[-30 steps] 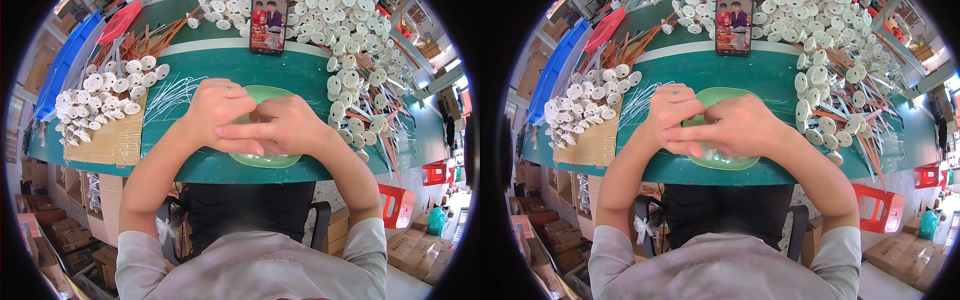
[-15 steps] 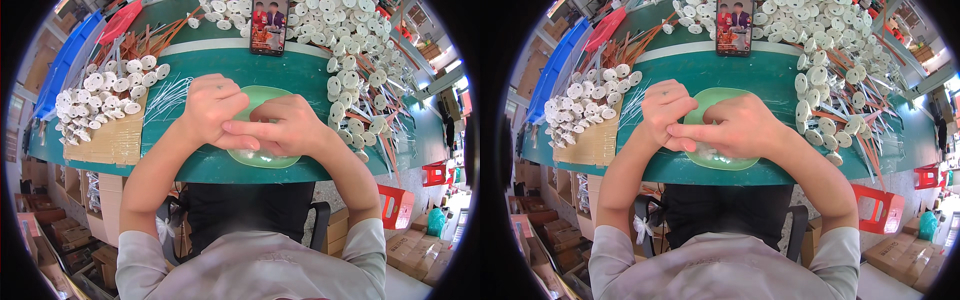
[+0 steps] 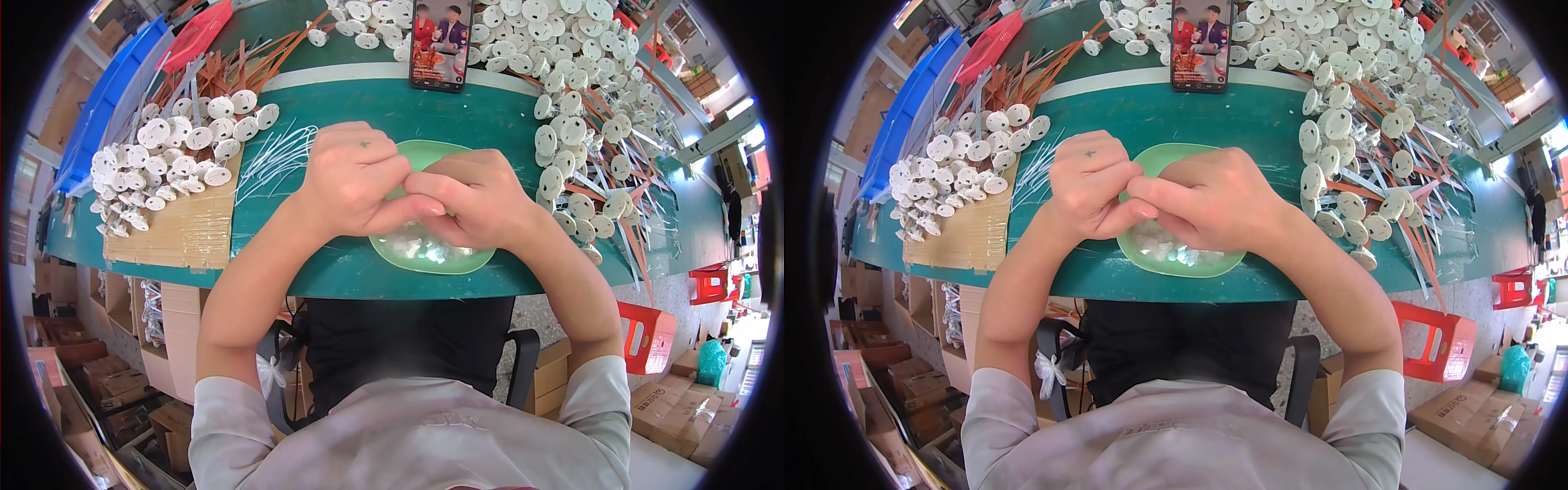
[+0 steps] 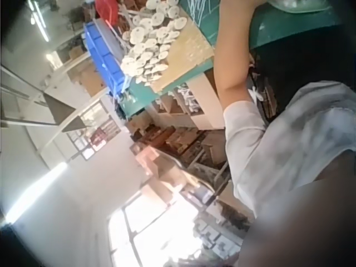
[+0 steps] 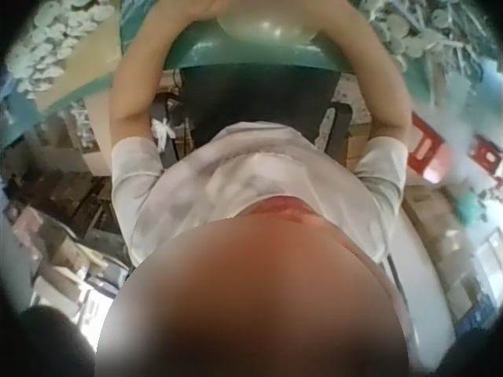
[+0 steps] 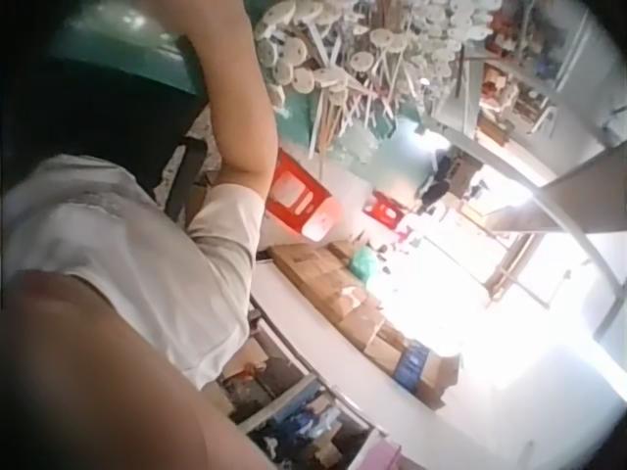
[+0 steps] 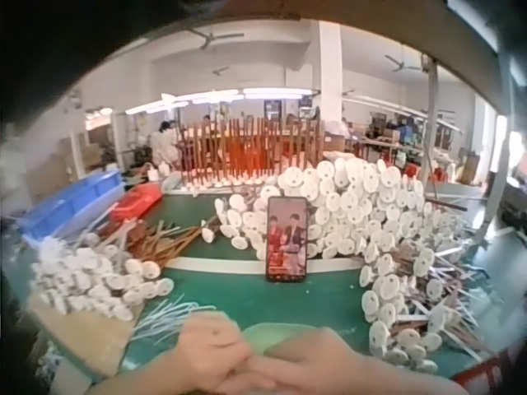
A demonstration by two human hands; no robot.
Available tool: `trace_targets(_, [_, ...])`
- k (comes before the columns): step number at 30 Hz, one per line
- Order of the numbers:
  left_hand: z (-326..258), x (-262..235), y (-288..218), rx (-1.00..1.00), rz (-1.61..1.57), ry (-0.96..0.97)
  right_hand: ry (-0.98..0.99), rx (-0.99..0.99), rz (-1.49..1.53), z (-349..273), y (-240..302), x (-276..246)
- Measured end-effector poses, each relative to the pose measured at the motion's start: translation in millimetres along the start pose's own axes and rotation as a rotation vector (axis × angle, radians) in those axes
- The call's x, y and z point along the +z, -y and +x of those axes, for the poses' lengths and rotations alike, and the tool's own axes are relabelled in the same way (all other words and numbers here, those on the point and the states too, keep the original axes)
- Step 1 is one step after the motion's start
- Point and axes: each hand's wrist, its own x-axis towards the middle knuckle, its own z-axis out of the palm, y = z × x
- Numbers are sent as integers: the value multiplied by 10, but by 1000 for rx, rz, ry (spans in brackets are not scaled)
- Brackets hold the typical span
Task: Attaching small white plastic components to an LED light strip at a manual assembly station.
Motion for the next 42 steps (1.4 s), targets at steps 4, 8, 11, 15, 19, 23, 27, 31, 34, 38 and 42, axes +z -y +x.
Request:
trace_targets(4, [4, -19, -2, -8, -69, 76, 5, 25, 36, -11, 4, 20])
trace_targets(8, [8, -24, -13, -13, -56, 81, 17, 57, 60, -6, 6, 5])
trace_targets(11, [4, -21, -25, -22, -42, 83, 16, 62, 70, -2, 7, 5])
trace_targets(15, [33, -32, -49, -31, -48, 74, 12, 62, 76, -2, 1, -9])
trace_targets(19, [46, -37, -68, -27, -35, 49, 9, 52, 88, -3, -20, 1])
trace_targets(23, [57, -54, -85, -39, -40, 33, 12, 40, 98, -7, -33, 13])
trace_targets(27, [67, -68, -82, -32, -59, 34, 12, 33, 106, -16, -44, 13])
trace_targets(31, [74, -40, -91, -41, -44, 17, 25, 43, 112, -19, -50, 18])
trace_targets(34, [79, -34, -90, -41, -40, -11, 28, 43, 111, -17, -51, 19])
trace_targets(38, [61, -13, -80, -52, -57, -14, 11, 50, 115, -25, -53, 19])
trace_targets(42, [0, -22, 64, 14, -52, 68, 75, 96, 32, 22, 25, -65])
